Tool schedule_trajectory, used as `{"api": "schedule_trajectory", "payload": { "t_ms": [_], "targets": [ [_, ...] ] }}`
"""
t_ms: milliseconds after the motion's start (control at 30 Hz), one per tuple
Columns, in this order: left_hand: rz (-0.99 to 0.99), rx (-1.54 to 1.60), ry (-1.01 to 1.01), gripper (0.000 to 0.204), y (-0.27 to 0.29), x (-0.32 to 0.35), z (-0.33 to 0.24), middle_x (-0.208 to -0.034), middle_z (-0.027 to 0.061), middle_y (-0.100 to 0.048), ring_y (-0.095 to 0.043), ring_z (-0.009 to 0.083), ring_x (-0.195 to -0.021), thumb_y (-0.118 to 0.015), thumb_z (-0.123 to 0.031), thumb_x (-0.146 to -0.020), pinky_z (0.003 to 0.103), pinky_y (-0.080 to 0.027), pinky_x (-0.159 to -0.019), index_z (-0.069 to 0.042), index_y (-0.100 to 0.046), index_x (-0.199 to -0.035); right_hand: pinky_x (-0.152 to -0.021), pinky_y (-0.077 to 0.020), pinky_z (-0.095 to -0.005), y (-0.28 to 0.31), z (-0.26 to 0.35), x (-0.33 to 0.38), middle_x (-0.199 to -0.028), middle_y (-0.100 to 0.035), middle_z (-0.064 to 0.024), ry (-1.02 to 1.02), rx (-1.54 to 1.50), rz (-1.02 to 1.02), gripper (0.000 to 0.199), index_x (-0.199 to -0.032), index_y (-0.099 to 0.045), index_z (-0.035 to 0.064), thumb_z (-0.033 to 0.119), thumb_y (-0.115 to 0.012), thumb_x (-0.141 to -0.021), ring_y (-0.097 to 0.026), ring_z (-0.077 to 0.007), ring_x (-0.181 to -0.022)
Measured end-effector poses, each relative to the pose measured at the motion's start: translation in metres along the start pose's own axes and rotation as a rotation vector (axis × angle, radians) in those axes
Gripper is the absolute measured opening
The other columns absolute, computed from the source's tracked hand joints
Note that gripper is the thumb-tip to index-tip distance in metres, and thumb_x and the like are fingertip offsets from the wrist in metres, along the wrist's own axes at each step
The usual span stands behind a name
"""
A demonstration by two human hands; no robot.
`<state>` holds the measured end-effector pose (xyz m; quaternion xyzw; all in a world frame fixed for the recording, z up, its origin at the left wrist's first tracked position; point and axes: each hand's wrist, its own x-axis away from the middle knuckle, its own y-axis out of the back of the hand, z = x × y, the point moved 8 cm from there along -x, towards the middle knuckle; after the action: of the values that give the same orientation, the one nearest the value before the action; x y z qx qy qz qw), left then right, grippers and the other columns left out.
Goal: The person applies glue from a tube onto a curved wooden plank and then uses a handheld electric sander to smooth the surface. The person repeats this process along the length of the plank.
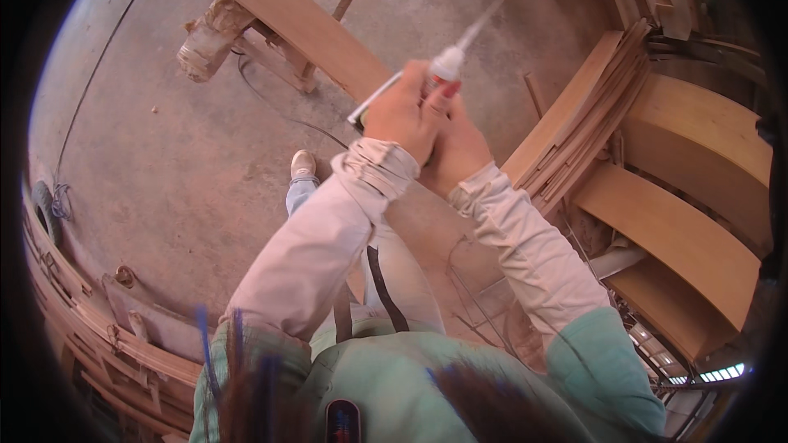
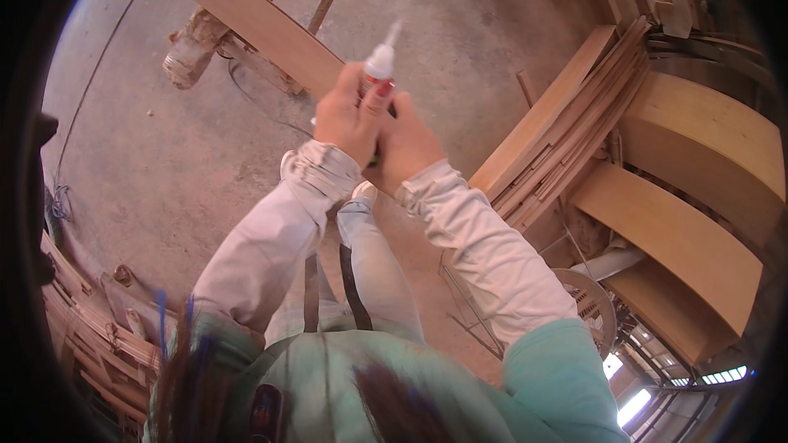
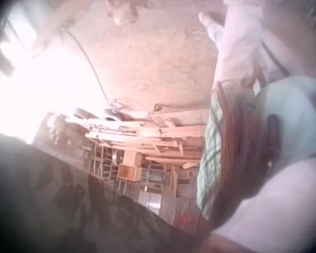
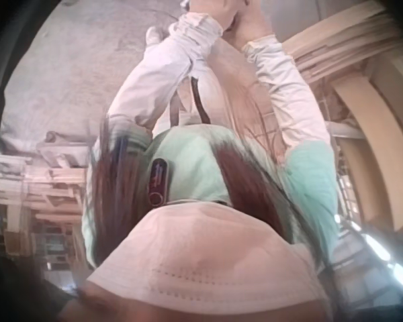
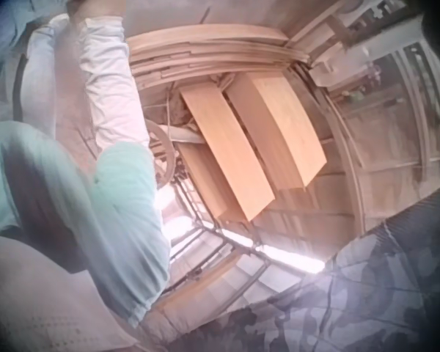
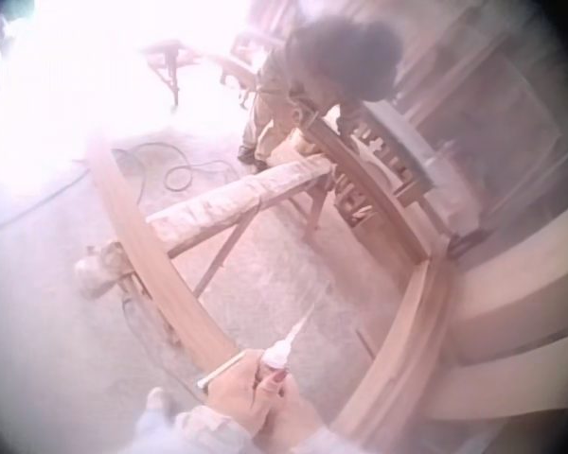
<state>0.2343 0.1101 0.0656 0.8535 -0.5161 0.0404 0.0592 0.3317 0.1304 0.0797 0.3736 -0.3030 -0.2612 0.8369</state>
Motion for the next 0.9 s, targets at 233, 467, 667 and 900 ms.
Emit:
{"api": "schedule_trajectory", "payload": {
  "t_ms": [233,467,667,900],
  "targets": [
    [0.072,-0.095,-0.063,0.03,-0.019,0.009,0.001,-0.079,0.0157,-0.065,-0.065,0.0346,-0.073,-0.059,-0.034,-0.098,0.041,-0.05,-0.066,-0.008,-0.057,-0.112,-0.083,-0.0542,-0.048,0.002,-0.016,0.016,-0.133,-0.046,-0.0155,-0.055,0.076,0.013,0.071,-0.135,-0.048,0.017,0.024,-0.079,-0.071,-0.061,-0.0413,-0.102],
    [-0.108,-0.156,-0.02,0.043,0.069,-0.071,-0.004,-0.08,0.0089,-0.068,-0.069,0.0172,-0.079,-0.054,-0.046,-0.1,0.032,-0.052,-0.068,-0.004,-0.058,-0.105,-0.084,-0.0547,-0.0475,0.006,0.054,-0.082,-0.127,-0.051,-0.015,0.036,0.147,-0.021,0.063,-0.131,-0.05,0.0168,0.028,-0.076,-0.075,-0.064,-0.0403,-0.096],
    [-0.153,-0.038,-0.085,0.048,0.095,-0.086,-0.004,-0.083,0.003,-0.065,-0.067,0.0122,-0.08,-0.054,-0.051,-0.099,0.027,-0.05,-0.073,-0.003,-0.058,-0.101,-0.083,-0.0549,-0.0462,-0.001,0.071,-0.108,-0.124,-0.052,-0.0168,0.094,0.142,-0.026,0.065,-0.133,-0.048,0.0195,0.031,-0.076,-0.076,-0.065,-0.0392,-0.094],
    [-0.135,-0.035,-0.023,0.044,0.058,-0.05,0.006,-0.073,0.0117,-0.066,-0.065,0.0252,-0.067,-0.057,-0.048,-0.097,0.037,-0.05,-0.064,-0.005,-0.059,-0.1,-0.087,-0.0518,-0.0459,-0.003,0.044,-0.062,-0.117,-0.053,-0.0162,0.015,0.079,0.001,0.071,-0.128,-0.054,0.0131,0.029,-0.086,-0.067,-0.059,-0.0386,-0.103]
  ]
}}
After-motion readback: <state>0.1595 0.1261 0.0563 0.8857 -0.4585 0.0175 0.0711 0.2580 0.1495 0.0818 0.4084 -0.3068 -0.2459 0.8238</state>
